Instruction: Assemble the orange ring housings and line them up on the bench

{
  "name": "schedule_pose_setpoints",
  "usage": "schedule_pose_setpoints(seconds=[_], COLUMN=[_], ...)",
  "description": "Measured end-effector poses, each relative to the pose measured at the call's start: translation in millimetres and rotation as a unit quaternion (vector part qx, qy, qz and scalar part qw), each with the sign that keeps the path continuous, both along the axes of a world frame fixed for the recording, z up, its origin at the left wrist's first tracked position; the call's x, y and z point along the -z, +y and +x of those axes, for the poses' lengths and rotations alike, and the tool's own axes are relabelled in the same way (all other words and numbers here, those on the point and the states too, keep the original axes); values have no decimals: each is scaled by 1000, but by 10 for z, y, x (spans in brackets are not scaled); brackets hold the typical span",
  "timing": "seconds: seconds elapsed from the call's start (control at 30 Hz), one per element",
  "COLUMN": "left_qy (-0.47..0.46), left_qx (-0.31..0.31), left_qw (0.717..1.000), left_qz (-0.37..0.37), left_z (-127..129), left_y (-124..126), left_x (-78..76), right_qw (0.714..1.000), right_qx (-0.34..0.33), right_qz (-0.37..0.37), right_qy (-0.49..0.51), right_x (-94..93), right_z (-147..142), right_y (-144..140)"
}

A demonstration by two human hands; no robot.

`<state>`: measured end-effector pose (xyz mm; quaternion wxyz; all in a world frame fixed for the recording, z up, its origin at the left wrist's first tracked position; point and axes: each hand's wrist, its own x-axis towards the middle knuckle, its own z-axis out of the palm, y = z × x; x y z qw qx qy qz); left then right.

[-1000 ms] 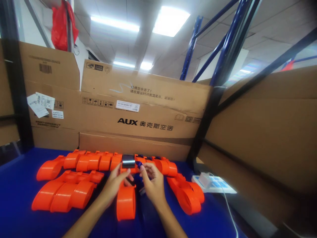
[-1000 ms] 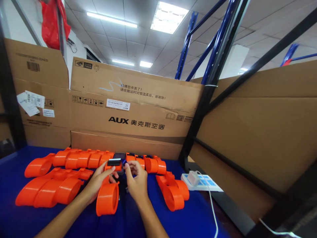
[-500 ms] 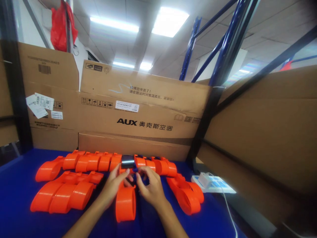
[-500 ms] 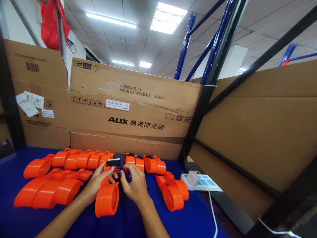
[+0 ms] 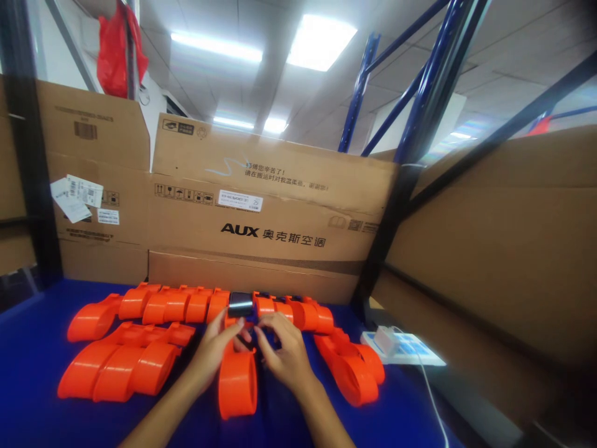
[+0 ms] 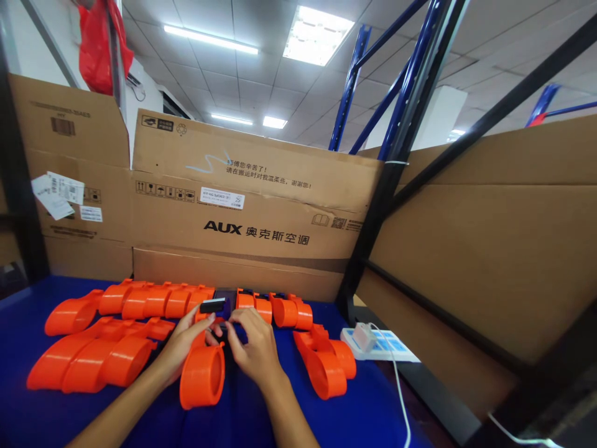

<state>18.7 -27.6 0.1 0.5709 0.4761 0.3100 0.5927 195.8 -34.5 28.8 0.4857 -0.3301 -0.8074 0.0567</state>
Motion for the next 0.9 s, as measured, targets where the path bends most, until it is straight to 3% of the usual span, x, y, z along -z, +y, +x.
schedule_pose_setpoints(seconds=[0.4,0.53,0.63,0.77,0.83,0.9], left_qy=[-12,-13,-25,-20,-26,-41], left_qx=[30,46,84,166,197,209], left_qw=[999,998,995,985,978,975], left_qz=[-22,-36,-49,-51,-58,-59], left_z=[2,1,-7,-21,-19,-11], left_y=[-3,-34,-85,-168,-211,-253], left_x=[-14,-50,-84,-132,-158,-181], right_qw=[995,984,958,901,886,888], right_qx=[-3,-15,-88,-225,-247,-236], right_qz=[-56,-107,-194,-322,-349,-343], right_qy=[81,144,191,182,182,194], right_x=[-27,-16,-38,-92,-108,-105], right_z=[-2,-18,-8,26,29,17], right_y=[-42,0,25,-3,-24,-32])
